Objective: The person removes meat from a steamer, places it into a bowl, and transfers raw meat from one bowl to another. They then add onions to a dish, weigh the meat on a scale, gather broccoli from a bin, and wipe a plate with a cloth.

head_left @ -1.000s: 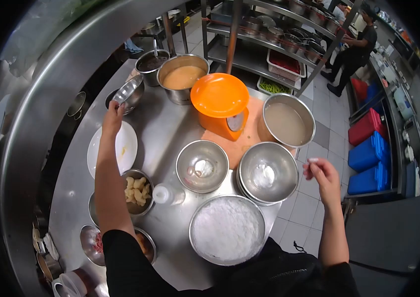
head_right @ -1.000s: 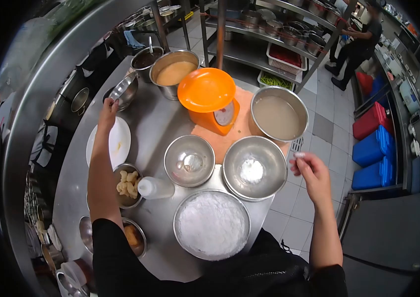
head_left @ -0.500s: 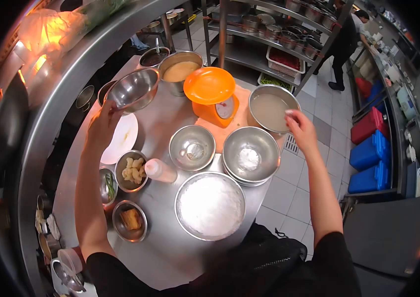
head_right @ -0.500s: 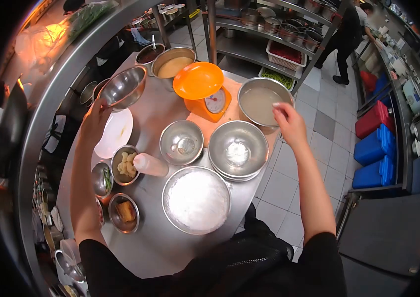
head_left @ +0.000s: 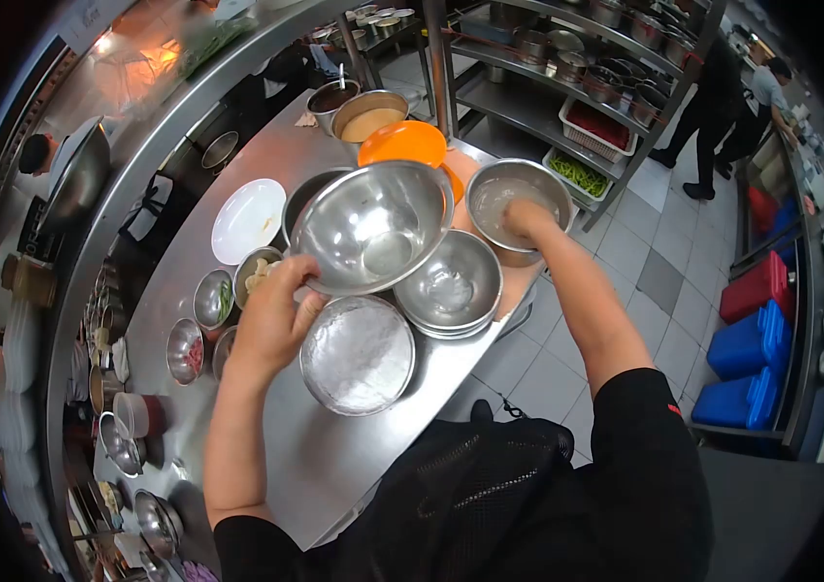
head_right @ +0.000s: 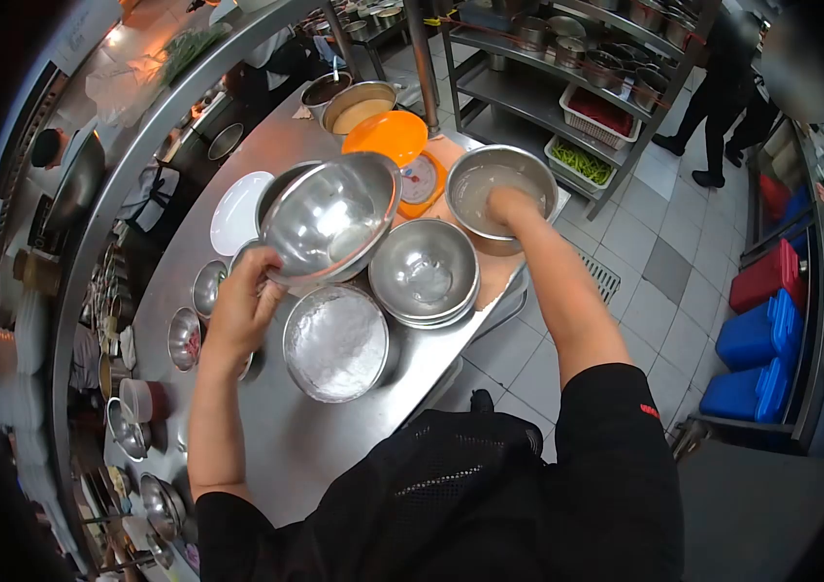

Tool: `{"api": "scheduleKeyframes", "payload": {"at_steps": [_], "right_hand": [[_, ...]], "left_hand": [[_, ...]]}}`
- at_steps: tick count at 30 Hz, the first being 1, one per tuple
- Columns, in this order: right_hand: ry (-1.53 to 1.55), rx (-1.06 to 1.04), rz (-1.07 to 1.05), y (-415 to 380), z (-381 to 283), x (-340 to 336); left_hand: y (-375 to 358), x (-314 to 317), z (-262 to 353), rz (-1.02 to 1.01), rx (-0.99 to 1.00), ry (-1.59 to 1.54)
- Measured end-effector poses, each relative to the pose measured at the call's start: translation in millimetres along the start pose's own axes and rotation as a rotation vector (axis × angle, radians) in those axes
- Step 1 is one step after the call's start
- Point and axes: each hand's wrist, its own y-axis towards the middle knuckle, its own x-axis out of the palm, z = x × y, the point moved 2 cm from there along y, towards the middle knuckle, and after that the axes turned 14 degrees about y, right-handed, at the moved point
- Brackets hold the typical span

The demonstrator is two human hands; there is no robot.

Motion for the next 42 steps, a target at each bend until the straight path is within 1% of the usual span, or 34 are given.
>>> {"api": "scheduleKeyframes", "payload": {"at_steps": [1,3,5,6,7,8,9,10,12,13,15,16,17,18,19,21,22,23,24,25,26,27,28,29,30,31,33,34,35,37,39,41,42], "right_hand": [[0.003,-0.006,0.004,-1.9,-1.7,-0.8],[-0.112,-0.096,0.102,-7.4,-5.0,-4.9],[-0.15,-0.099,0.108,5.0,3.8,5.5],[-0.195,-0.098,0.113,12.9,9.8,11.3],[-0.194,-0.097,0.113,7.9,6.5,7.6],[-0.164,-0.101,0.189,-4.3,-3.7,-2.9],[-0.136,-0.103,0.268,-18.1,-13.7,-13.4],[-0.14,-0.095,0.274,-31.3,-21.4,-21.0],[0.006,-0.246,0.351,-52.3,-36.2,-36.3],[-0.014,-0.242,0.354,-55.3,-38.5,-38.0],[0.648,-0.353,0.026,-60.0,-47.9,-35.8],[0.635,-0.352,0.03,-66.7,-54.6,-31.0],[0.966,-0.382,-0.146,-74.8,-63.0,-21.1],[1.294,-0.404,-0.331,-80.0,-70.9,-16.3],[1.282,-0.407,-0.329,-72.4,-67.4,-12.8],[1.03,-0.428,-0.248,-46.8,-45.9,-1.2],[0.973,-0.424,-0.156,-46.6,-43.7,-1.7],[0.97,-0.422,-0.151,-46.8,-40.1,-1.8],[0.853,-0.452,0.078,-48.2,-34.0,-5.4],[0.725,-0.476,0.304,-53.3,-30.1,-9.6],[0.845,-0.366,0.261,-82.0,-48.3,-28.3],[0.838,-0.365,0.277,-83.0,-48.8,-29.9],[0.896,-0.348,0.359,-82.2,-46.5,-33.3],[0.954,-0.335,0.443,-81.1,-43.8,-37.0],[0.972,-0.342,0.471,-80.1,-42.0,-39.9],[0.967,-0.348,0.488,-76.6,-39.7,-41.3],[0.958,-0.355,0.616,-68.1,-32.7,-42.0],[0.94,-0.358,0.667,-64.0,-31.3,-41.7],[0.891,-0.412,0.746,-83.3,-46.0,-51.6],[0.967,-0.461,0.71,-76.9,-45.6,-47.8],[1.184,-0.61,0.503,-68.6,-47.9,-37.5],[1.071,-0.593,0.3,-92.6,-66.3,-49.8],[1.068,-0.592,0.298,-86.6,-60.9,-48.5]], "left_hand": [[-2.6,4.7,7.5,0.003,0.001,0.007],[-9.1,14.2,21.2,-0.018,-0.021,0.0],[-13.7,27.8,28.1,-0.007,0.004,0.028],[-15.6,35.0,29.9,-0.041,0.0,0.026],[-17.0,41.4,32.4,-0.076,-0.005,0.023],[-17.1,46.0,37.5,-0.06,0.041,0.027],[-18.6,51.2,39.1,-0.058,0.047,0.023],[-20.6,56.9,39.9,-0.068,0.084,0.039],[-20.0,67.9,41.2,-0.054,0.159,0.048],[-19.2,73.5,41.9,-0.042,0.159,0.031],[-16.7,84.2,42.3,-0.087,0.178,0.014],[-14.8,90.8,41.6,-0.067,0.209,-0.008],[-12.9,94.6,42.2,-0.056,0.209,-0.015],[-12.0,98.0,43.4,-0.091,0.211,-0.044],[-11.1,101.2,42.6,-0.124,0.213,-0.071],[-13.1,103.8,36.2,-0.091,0.24,-0.093],[-15.7,101.7,33.9,-0.073,0.239,-0.106],[-17.7,99.6,32.2,-0.058,0.241,-0.118],[-21.9,92.8,27.9,-0.001,0.239,-0.123],[-26.8,86.1,23.4,0.002,0.249,-0.131],[-31.0,78.5,17.8,0.045,0.247,-0.092],[-34.8,72.7,13.0,0.091,0.246,-0.054],[-40.2,69.1,9.4,0.1,0.259,-0.06],[-45.6,67.0,5.5,0.05,0.237,-0.057],[-47.9,66.7,4.1,0.0,0.216,-0.052],[-48.1,67.5,5.8,0.011,0.229,-0.052],[-47.1,73.8,9.8,-0.061,0.193,-0.043],[-44.0,79.4,11.9,-0.058,0.184,-0.039],[-40.1,86.0,14.5,-0.051,0.194,-0.043],[-30.9,99.2,20.4,0.025,0.14,0.012],[-25.0,106.6,26.4,0.023,0.116,0.045],[-20.0,109.5,30.6,0.021,0.083,0.081],[-18.3,106.9,30.8,0.004,0.014,0.074]]}}
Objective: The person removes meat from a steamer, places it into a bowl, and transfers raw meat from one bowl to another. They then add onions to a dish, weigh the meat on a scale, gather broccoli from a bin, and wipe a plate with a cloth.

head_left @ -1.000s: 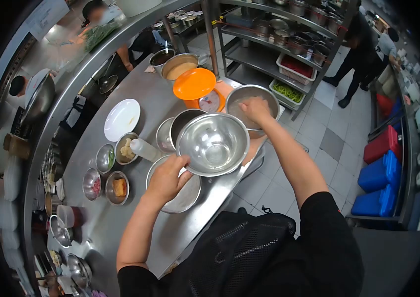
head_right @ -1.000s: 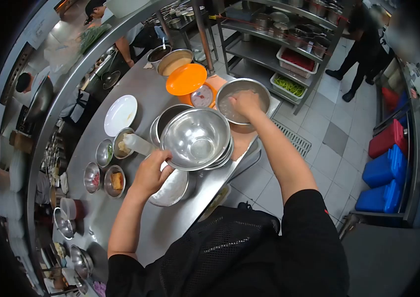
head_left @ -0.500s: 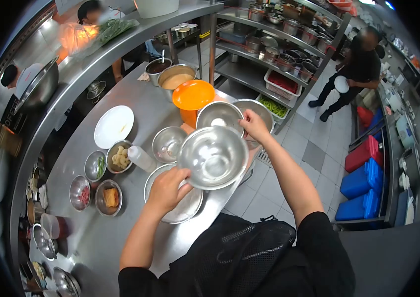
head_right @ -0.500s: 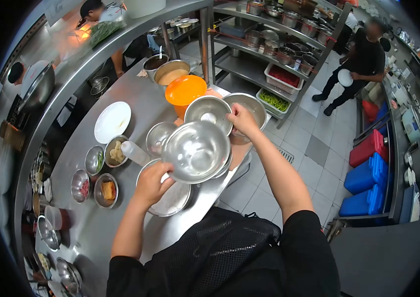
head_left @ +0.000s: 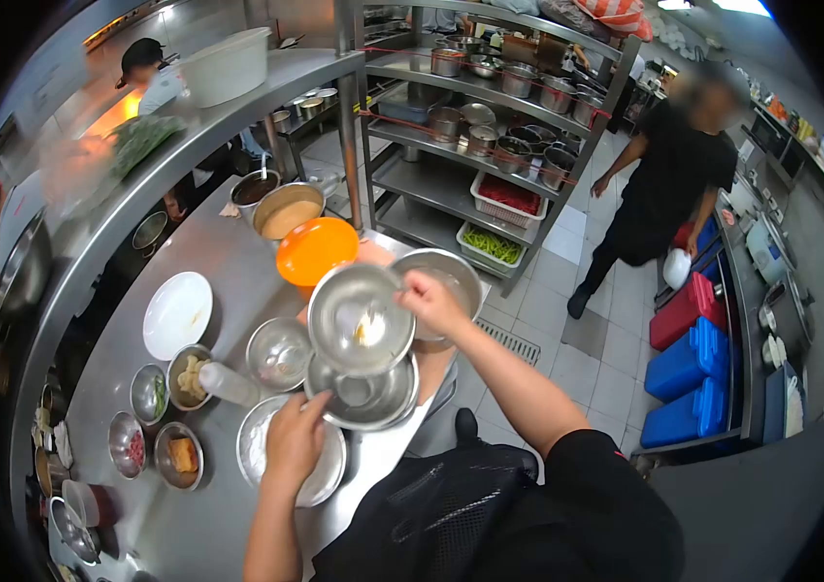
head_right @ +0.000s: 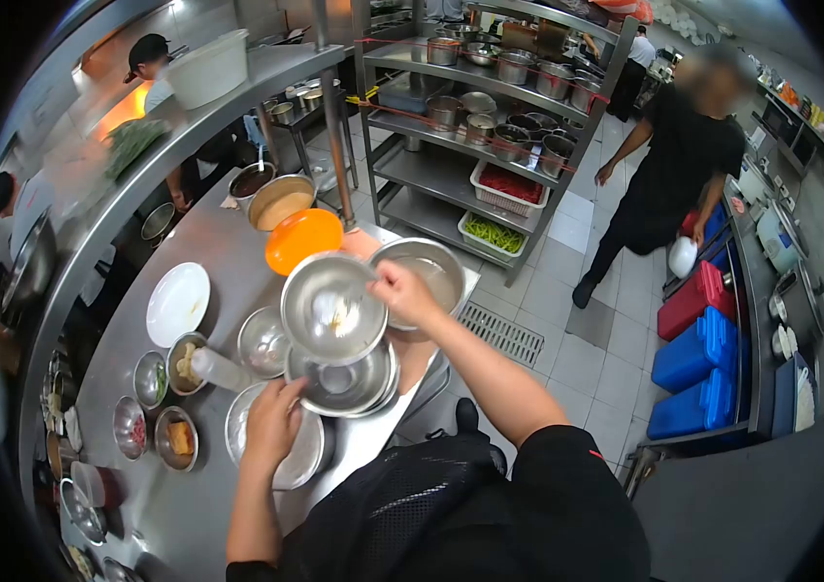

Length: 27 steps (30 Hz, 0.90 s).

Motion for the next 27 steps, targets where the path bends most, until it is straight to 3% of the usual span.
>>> {"api": "scheduleKeyframes", "payload": {"at_steps": [3,7,8,10,13,15,16,21,23,27], "right_hand": [[-0.212,-0.071,-0.121,22.0,23.7,-31.9],[-0.049,0.081,0.168,88.6,70.4,-123.4],[0.117,0.18,0.234,106.0,85.8,-151.9],[0.046,0.248,0.335,134.8,115.0,-211.2],[0.104,0.371,0.448,162.4,149.2,-279.6],[0.16,0.411,0.463,175.9,162.3,-310.6],[0.221,0.452,0.493,179.5,167.5,-323.7],[0.387,0.36,0.639,195.3,167.8,-382.3],[0.448,0.334,0.741,202.2,149.4,-409.8],[0.367,0.227,0.818,236.0,124.5,-472.4]], "left_hand": [[0.1,-5.0,0.6,0.079,-0.26,-0.052],[-25.0,-2.9,-3.6,0.317,-0.695,-0.1],[-22.9,5.6,8.0,0.318,-0.704,-0.096],[-22.7,16.3,24.2,0.338,-0.932,-0.034],[9.3,48.8,42.7,0.264,-0.959,0.018],[37.6,61.3,50.1,0.205,-0.83,0.237],[40.0,66.2,48.5,0.134,-0.856,0.217],[39.9,65.6,43.9,0.026,-0.848,0.24],[40.9,59.9,44.8,0.238,-0.983,0.234],[1.1,60.3,26.9,0.49,-1.008,0.197]]}}
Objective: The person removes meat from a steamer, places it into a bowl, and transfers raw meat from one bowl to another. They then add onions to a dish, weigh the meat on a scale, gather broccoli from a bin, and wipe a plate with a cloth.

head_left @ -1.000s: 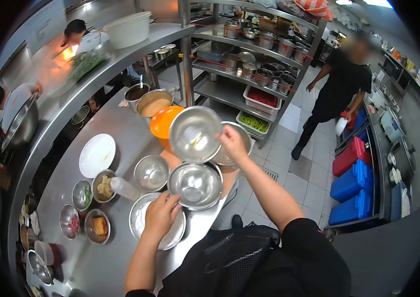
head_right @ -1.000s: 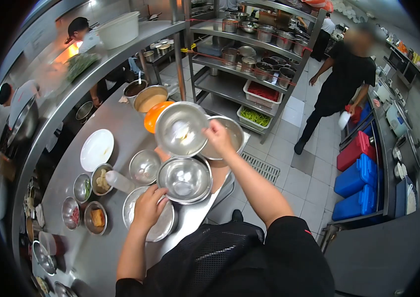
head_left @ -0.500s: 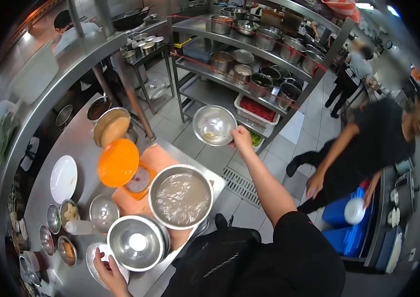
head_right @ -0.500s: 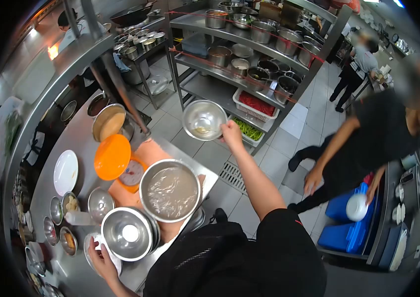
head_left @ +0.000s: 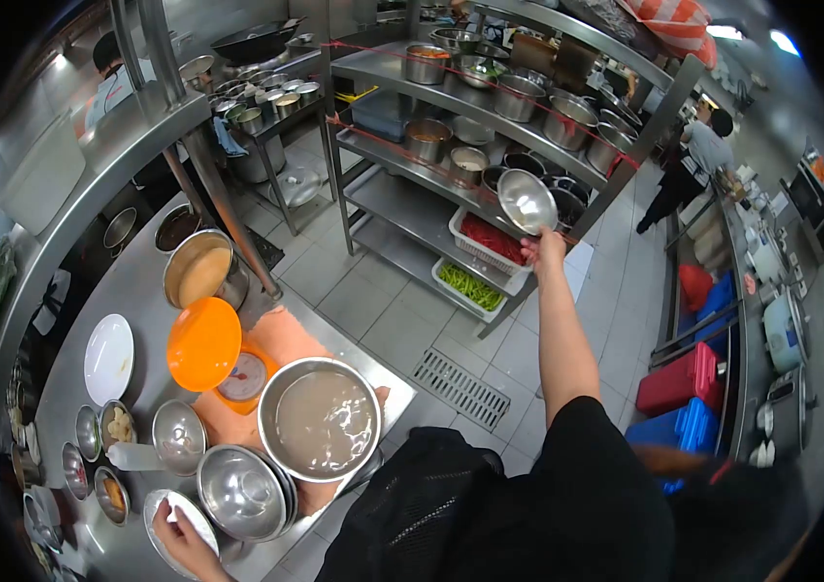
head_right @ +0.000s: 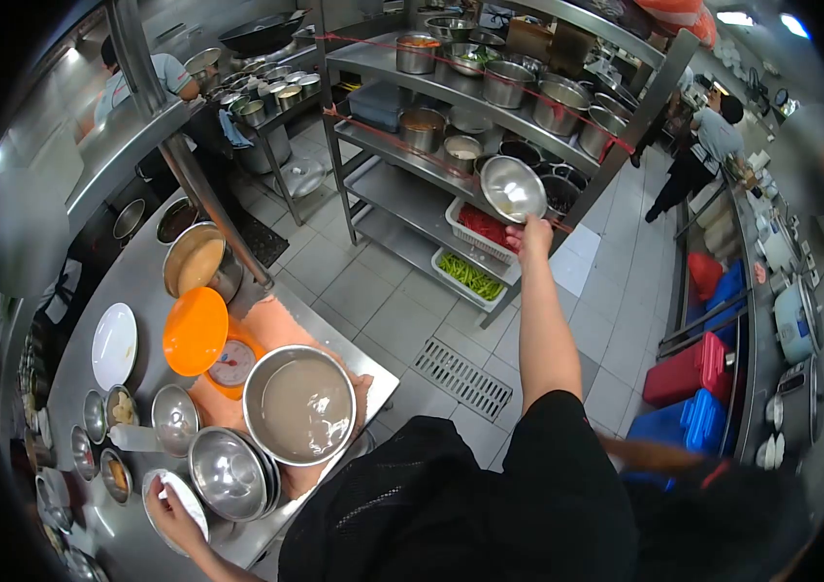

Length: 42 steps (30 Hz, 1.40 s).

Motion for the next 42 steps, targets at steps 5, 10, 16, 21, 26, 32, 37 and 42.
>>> {"api": "scheduleKeyframes", "payload": {"at_steps": [5,10,16,21,26,32,37,42], "right_hand": [[-0.03,0.046,0.063,117.8,-11.7,8.3],[-0.001,0.094,0.199,225.0,3.2,19.5],[0.055,0.098,-0.116,236.5,24.7,60.6],[0.056,0.161,-0.567,66.4,79.6,138.5],[0.006,0.218,-1.003,-138.1,101.4,196.3],[-0.075,0.202,-1.428,-346.0,97.7,199.9],[-0.519,-0.444,-1.712,-422.3,123.0,170.1],[-1.511,-0.804,-1.7,-429.4,155.9,150.2]], "left_hand": [[-42.4,-31.5,-21.7,0.22,-0.24,-0.049],[-140.8,-6.8,-66.3,0.333,-0.656,0.069],[-277.2,65.8,-40.5,0.267,-0.829,0.043],[-346.2,95.0,21.0,0.126,-0.959,0.073],[-484.6,152.4,14.8,-0.265,-1.155,0.115],[-642.0,181.0,-34.1,-0.704,-1.235,0.075],[-663.2,123.5,-98.4,-0.731,-1.296,0.036],[-671.4,73.5,-157.8,-0.691,-1.272,0.033]]}}
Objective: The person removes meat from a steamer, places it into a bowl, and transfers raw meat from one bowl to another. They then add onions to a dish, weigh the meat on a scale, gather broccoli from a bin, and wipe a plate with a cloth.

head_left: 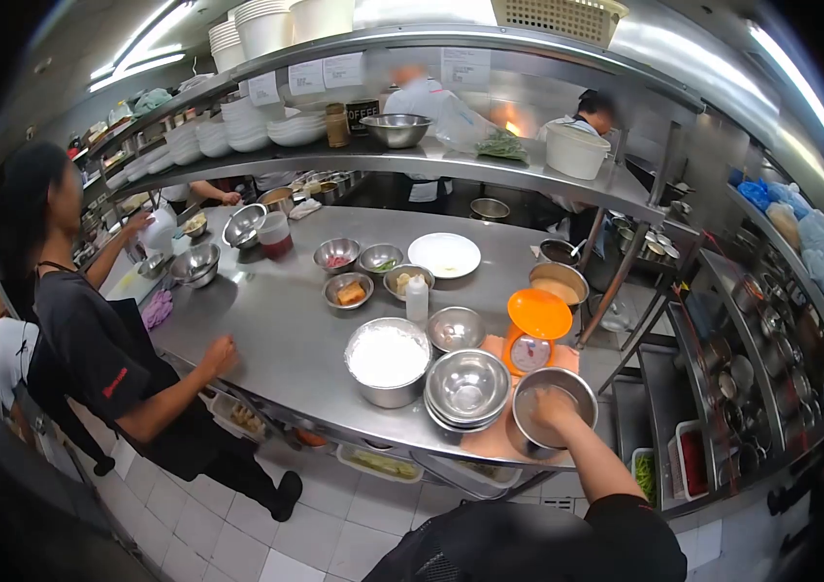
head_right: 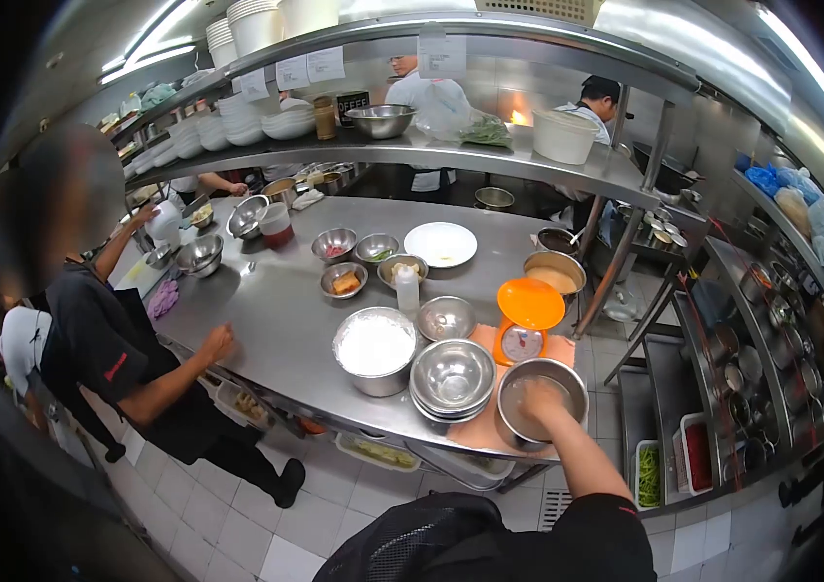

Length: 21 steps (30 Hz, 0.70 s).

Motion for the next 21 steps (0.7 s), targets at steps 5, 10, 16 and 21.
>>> {"api": "scheduleKeyframes", "payload": {"at_steps": [5,10,16,21], "right_hand": [[-0.074,0.051,-0.312,8.5,23.0,34.1],[0.093,0.116,-0.288,10.4,14.8,26.5],[0.158,0.172,-0.083,6.9,25.4,12.2],[0.264,0.261,0.121,-22.2,3.3,-6.1]], "left_hand": [[54.1,-48.5,-20.8,0.197,0.275,0.049],[15.8,-197.5,160.5,0.171,0.311,-0.591],[-6.5,-338.8,312.8,0.072,0.791,-0.615],[-67.1,-459.1,426.9,0.132,1.035,-0.42]]}}
